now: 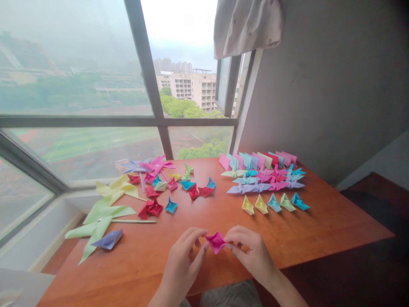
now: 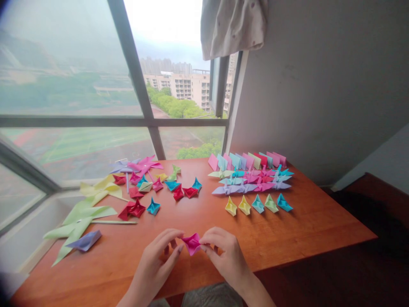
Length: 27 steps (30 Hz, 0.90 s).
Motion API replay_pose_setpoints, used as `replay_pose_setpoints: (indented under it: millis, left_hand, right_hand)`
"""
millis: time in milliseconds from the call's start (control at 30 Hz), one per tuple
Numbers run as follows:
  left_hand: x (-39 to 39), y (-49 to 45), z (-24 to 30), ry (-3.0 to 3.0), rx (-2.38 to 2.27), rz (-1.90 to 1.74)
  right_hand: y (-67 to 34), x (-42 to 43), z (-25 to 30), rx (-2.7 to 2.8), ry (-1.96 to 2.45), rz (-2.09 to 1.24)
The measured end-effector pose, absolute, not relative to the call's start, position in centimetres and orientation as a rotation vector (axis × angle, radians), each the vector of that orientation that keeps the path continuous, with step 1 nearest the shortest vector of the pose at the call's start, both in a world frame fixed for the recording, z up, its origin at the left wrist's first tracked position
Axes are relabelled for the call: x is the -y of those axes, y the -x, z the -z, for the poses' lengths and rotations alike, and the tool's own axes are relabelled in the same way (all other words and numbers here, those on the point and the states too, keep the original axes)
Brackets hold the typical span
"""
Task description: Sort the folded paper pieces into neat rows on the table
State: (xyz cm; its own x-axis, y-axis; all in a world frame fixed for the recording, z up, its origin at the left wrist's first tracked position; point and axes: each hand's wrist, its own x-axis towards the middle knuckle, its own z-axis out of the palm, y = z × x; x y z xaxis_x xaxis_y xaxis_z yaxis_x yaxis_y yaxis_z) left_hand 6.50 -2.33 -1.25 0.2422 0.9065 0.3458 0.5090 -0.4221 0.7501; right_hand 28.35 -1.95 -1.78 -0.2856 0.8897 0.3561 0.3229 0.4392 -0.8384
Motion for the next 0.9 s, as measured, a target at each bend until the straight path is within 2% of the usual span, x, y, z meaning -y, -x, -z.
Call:
replay_pose_setpoints:
  millis: [400, 667, 900]
  left_hand:
    - [2.1, -7.5, 1.8, -2.029, -1.280, -1.049]
    - [2.1, -7.3, 2.4, -2.024, -1.284, -1.008]
    - [2.3, -7.3, 2.4, -2.007, -1.301, -1.011]
  right_hand:
    - [-32.3, 2.1, 1.5, 1.875, 1.147, -0.418]
    - [-46.6, 0.6, 0.3, 1.479, 1.597, 0.240]
    - [-56.0, -1.4, 4.2, 1.377, 1.870, 0.369]
